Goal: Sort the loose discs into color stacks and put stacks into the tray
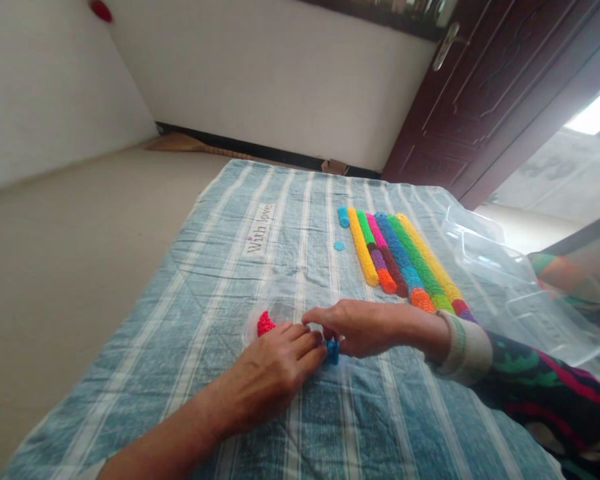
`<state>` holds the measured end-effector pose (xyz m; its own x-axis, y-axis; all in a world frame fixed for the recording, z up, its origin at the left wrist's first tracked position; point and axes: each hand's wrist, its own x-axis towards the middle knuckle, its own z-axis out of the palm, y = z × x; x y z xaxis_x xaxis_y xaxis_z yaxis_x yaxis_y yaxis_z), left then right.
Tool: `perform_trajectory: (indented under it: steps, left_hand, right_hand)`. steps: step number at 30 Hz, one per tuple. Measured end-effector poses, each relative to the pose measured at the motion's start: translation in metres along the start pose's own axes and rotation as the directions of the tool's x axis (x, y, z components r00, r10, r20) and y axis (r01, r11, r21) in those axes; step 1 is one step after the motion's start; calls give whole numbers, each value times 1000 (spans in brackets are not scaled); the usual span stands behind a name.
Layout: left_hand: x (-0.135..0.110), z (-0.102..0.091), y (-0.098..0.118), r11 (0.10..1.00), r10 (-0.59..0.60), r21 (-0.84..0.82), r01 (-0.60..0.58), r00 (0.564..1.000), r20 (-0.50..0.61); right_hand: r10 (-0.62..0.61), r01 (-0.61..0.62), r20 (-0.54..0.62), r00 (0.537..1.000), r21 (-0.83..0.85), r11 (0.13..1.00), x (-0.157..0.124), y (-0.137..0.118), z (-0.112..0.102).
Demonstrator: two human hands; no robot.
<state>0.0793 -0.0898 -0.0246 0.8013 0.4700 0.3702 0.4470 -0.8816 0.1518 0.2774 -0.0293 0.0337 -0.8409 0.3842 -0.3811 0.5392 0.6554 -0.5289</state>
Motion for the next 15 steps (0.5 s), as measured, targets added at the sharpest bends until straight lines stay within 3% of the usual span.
perform_trajectory:
  steps: [15]
  left_hand:
    - [-1, 3, -4, 998, 46, -27, -48, 997, -54]
  right_hand:
    - [-12, 11, 27, 1000, 50, 999, -2, 1, -2]
